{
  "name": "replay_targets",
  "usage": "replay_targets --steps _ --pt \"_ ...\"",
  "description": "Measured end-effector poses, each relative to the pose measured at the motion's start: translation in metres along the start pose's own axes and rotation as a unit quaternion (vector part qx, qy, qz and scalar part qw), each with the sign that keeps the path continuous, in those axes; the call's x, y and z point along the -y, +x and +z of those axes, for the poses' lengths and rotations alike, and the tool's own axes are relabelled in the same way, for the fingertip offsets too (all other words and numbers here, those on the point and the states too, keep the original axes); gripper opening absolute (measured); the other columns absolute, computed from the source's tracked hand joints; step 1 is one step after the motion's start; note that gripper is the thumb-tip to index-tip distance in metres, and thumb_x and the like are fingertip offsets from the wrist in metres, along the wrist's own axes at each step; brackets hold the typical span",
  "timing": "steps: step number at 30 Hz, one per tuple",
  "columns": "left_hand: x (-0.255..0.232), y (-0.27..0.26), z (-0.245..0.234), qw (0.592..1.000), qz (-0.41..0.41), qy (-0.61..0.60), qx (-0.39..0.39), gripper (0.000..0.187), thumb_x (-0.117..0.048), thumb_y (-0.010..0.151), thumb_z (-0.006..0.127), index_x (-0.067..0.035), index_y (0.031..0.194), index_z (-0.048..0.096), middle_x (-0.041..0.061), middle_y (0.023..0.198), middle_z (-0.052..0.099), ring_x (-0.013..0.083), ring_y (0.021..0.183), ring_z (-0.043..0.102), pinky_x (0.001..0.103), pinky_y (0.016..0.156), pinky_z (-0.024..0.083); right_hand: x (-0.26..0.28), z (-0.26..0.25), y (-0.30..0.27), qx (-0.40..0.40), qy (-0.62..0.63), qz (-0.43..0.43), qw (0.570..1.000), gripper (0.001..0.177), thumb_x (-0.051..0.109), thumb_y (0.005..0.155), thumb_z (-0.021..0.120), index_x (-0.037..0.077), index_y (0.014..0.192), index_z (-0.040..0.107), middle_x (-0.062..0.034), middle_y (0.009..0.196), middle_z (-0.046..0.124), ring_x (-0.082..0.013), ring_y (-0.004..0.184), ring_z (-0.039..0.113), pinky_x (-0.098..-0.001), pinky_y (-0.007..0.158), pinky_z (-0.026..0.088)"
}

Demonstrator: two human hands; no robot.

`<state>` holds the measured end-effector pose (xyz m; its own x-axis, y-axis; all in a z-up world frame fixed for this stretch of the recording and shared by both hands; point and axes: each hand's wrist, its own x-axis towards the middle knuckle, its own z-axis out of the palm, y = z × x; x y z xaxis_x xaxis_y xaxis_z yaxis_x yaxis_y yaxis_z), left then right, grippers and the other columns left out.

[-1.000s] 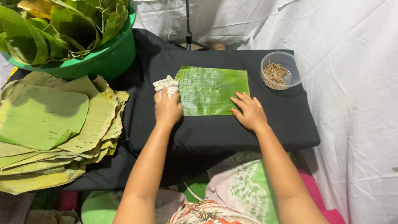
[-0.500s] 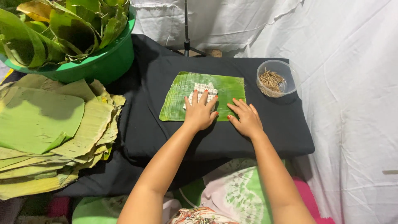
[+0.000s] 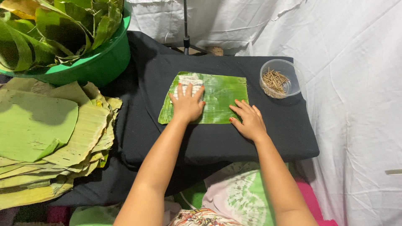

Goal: Wiping banana leaves clean with a cloth and folding them into cones secured with small sticks.

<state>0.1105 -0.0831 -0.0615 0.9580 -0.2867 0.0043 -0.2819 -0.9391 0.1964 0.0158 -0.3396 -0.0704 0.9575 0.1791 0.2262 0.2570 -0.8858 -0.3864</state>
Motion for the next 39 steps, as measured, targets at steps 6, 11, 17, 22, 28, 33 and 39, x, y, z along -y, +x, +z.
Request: replay_targets --steps 6,11,17,22,28,33,39 --pt "0.032 -0.011 -0.006 0.999 -0.038 0.0 -0.024 0.059 -0.048 0.098 0.053 -0.038 0.154 0.037 0.011 0.164 0.028 0.0468 0.151 0.013 0.08 0.108 0.017 0.002 -0.001 -0.001 0.005 -0.004 0.012 1.0 0.052 0.042 0.092 0.065 0.023 0.14 0.063 -0.0047 0.157 0.049 -0.0256 0.149 0.037 -0.0516 0.121 0.022" --pt "0.05 -0.021 0.003 0.992 -0.023 -0.031 -0.12 0.053 -0.039 0.096 0.059 -0.034 0.148 0.049 0.011 0.153 0.044 0.0477 0.143 0.03 0.071 0.103 0.033 0.002 0.0 0.0 0.003 -0.002 0.006 1.0 0.051 0.043 0.093 0.065 0.023 0.14 0.063 -0.0045 0.157 0.048 -0.0255 0.149 0.037 -0.0516 0.121 0.022" --pt "0.06 -0.01 -0.001 0.956 -0.007 -0.13 -0.262 0.04 -0.024 0.1 0.058 -0.021 0.14 0.061 0.013 0.132 0.064 0.0418 0.122 0.056 0.053 0.099 0.047 0.001 0.0 -0.001 0.003 -0.001 0.006 1.0 0.051 0.042 0.093 0.065 0.023 0.14 0.063 -0.0045 0.157 0.048 -0.0255 0.149 0.037 -0.0515 0.122 0.022" --pt "0.007 -0.013 -0.008 0.941 0.047 -0.165 -0.291 0.036 -0.026 0.109 0.053 -0.02 0.143 0.06 0.013 0.128 0.065 0.0386 0.123 0.059 0.05 0.109 0.047 0.0 0.003 0.001 0.0 -0.003 0.007 1.0 0.052 0.043 0.092 0.066 0.023 0.14 0.063 -0.0042 0.157 0.049 -0.0256 0.149 0.037 -0.0519 0.121 0.023" --pt "-0.048 -0.013 0.013 0.989 0.107 -0.048 -0.09 0.046 -0.038 0.097 0.057 -0.033 0.143 0.054 0.008 0.158 0.04 0.0496 0.15 0.02 0.082 0.11 0.014 -0.001 0.001 -0.001 -0.006 -0.007 0.001 1.0 0.05 0.042 0.092 0.067 0.023 0.139 0.064 -0.0054 0.156 0.05 -0.0266 0.148 0.039 -0.0518 0.121 0.024" --pt "-0.047 0.003 0.017 0.994 0.087 -0.038 -0.047 0.053 -0.043 0.098 0.054 -0.037 0.15 0.045 0.007 0.164 0.029 0.0523 0.149 0.012 0.086 0.105 0.012 0.004 -0.004 0.0 0.002 0.002 0.006 1.0 0.05 0.041 0.091 0.067 0.022 0.137 0.065 -0.006 0.156 0.05 -0.027 0.148 0.039 -0.052 0.121 0.024" --pt "-0.039 0.026 0.018 0.995 0.077 -0.038 -0.042 0.054 -0.046 0.099 0.054 -0.039 0.151 0.043 0.004 0.163 0.031 0.0496 0.15 0.015 0.086 0.104 0.017 0.004 -0.003 0.0 0.005 0.005 0.01 1.0 0.05 0.041 0.091 0.067 0.022 0.137 0.065 -0.0055 0.155 0.05 -0.0263 0.148 0.039 -0.0518 0.121 0.023"
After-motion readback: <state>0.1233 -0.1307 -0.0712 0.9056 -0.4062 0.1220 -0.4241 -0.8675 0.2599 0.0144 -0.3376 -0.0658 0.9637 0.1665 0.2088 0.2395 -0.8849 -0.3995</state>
